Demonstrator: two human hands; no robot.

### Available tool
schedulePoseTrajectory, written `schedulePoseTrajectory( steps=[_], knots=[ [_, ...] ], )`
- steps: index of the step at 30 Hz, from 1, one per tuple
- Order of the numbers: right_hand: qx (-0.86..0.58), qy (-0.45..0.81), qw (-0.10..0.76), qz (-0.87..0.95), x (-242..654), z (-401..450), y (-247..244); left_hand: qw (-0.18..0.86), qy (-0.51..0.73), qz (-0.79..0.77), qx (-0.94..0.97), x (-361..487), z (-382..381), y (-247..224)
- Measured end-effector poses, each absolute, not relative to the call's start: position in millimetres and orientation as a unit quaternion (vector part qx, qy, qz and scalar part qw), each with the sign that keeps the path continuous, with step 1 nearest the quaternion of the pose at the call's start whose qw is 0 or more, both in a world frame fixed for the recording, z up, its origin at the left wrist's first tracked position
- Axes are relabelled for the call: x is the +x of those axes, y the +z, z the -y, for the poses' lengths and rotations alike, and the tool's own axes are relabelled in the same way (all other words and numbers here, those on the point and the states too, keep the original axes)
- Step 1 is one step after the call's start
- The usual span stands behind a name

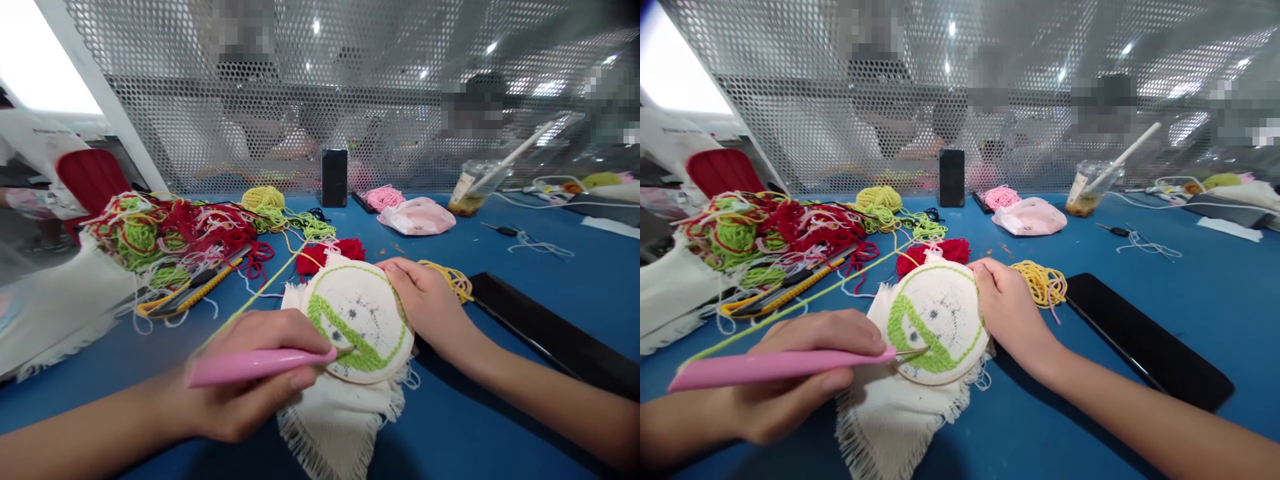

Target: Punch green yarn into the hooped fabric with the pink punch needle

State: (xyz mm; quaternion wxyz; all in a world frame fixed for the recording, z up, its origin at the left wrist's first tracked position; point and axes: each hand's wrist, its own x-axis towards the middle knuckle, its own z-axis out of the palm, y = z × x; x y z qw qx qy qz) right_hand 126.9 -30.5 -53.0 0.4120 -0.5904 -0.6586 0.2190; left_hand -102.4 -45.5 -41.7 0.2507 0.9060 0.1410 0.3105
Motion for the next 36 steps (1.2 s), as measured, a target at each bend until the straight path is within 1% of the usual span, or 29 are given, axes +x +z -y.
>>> schedulePoseTrajectory(
  steps=[4, 9, 13, 16, 20, 26, 36],
  knots=[
    [-0.590, 0.222, 0.414, 0.657, 127.1, 31.8, -54.4, 0.228, 0.305, -0.133, 0.915, -98.4, 45.1, -40.6],
    [-0.570, 0.258, 0.440, 0.644, 120.2, 45.0, -47.9, 0.187, 0.250, -0.122, 0.942, -91.9, 44.1, -40.6],
    [-0.569, 0.228, 0.445, 0.653, 116.7, 50.5, -42.0, 0.157, 0.234, -0.122, 0.951, -89.9, 44.4, -39.0],
    [-0.575, 0.225, 0.435, 0.655, 119.5, 45.5, -45.4, 0.169, 0.265, -0.124, 0.941, -92.4, 44.7, -39.4],
    [-0.579, 0.234, 0.428, 0.653, 124.4, 38.2, -51.6, 0.214, 0.317, -0.119, 0.916, -97.2, 45.2, -39.7],
    [-0.588, 0.223, 0.423, 0.652, 126.7, 36.1, -52.2, 0.217, 0.311, -0.148, 0.913, -99.5, 46.5, -37.9],
    [-0.597, 0.220, 0.414, 0.651, 128.1, 34.2, -54.2, 0.236, 0.301, -0.137, 0.914, -100.3, 47.1, -40.3]
  ],
)
